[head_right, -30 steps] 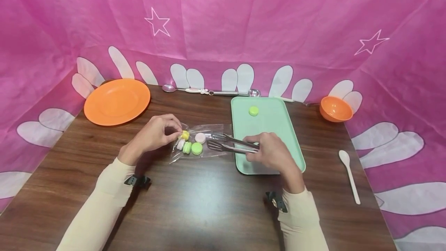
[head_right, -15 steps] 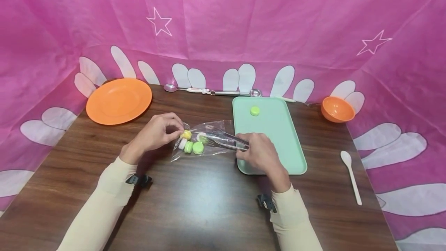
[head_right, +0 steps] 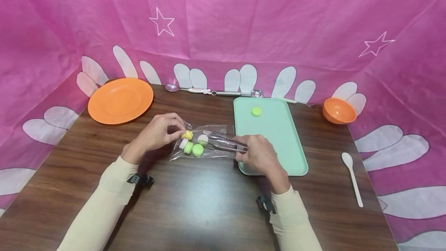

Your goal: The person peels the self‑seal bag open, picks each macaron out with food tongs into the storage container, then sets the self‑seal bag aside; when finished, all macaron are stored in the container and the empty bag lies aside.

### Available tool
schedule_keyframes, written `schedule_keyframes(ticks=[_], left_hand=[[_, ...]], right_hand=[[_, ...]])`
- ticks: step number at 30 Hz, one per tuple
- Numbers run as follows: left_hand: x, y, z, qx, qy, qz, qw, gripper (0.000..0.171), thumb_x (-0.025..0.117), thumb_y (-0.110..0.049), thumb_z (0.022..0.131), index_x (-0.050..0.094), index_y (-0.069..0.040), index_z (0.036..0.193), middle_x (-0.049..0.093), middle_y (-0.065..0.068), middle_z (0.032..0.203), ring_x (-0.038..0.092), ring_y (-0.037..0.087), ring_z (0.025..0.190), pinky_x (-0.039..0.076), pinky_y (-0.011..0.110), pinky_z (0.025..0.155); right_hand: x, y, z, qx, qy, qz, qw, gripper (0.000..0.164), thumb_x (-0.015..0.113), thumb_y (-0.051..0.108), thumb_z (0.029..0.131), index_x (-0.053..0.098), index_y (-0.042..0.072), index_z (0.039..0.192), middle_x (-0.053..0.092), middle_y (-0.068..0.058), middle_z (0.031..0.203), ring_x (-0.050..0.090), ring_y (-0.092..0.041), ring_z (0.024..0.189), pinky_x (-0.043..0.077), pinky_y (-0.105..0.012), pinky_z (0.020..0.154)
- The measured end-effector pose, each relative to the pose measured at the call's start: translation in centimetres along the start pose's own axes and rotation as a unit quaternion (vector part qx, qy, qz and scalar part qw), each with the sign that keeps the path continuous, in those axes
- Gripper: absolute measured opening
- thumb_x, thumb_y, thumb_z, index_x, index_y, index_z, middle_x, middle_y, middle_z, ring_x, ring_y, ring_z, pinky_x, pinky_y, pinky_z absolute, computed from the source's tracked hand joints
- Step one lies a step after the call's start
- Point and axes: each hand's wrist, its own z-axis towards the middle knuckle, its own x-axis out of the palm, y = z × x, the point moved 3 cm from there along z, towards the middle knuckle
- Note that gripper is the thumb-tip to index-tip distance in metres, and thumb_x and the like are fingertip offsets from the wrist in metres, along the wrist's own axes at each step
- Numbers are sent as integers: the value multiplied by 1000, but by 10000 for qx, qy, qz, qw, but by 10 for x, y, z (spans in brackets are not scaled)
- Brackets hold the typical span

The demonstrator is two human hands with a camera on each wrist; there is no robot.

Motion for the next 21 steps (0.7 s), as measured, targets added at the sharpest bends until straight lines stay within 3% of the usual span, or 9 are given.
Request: schedule_keyframes(ticks=[7,11,13,17,21], left_hand=[[0,1,1,-16,-37,35,10000,5,80,-12,96,84,-10,97,77,5,110,74,26,107,59,48,100],[0,1,-1,-97,4,37,9999,6,80,-12,97,85,-10,98,76,6,110,73,26,106,59,48,98],[0,1,-1,-99,22,37,9999,6,79,-12,97,85,-9,99,76,6,110,73,26,105,60,48,97],[0,0,-1,-98,33,39,9999,6,79,-12,97,85,-10,98,76,7,110,73,26,105,59,48,97],[1,-1,-1,-87,33,40,9999,5,79,-12,97,84,-10,97,76,6,109,73,26,105,59,48,98]], right_hand=[[-26,-21,-8,297,-240,340,9987,40,81,6,79,82,13,119,70,-1,76,50,-15,65,38,-27,54],[-45,-41,-17,971,-748,191,9923,44,82,10,82,80,8,126,73,-13,81,52,-21,67,38,-28,54],[-51,-52,-22,1470,-1101,80,9830,47,81,13,84,77,7,130,75,-21,89,55,-26,70,38,-30,55],[-56,-72,-31,2399,-1756,-59,9548,49,78,19,89,74,7,136,76,-30,108,59,-36,79,39,-35,60],[-53,-87,-35,2879,-2071,-143,9349,51,75,21,92,70,5,140,74,-31,119,59,-43,88,40,-43,68]])
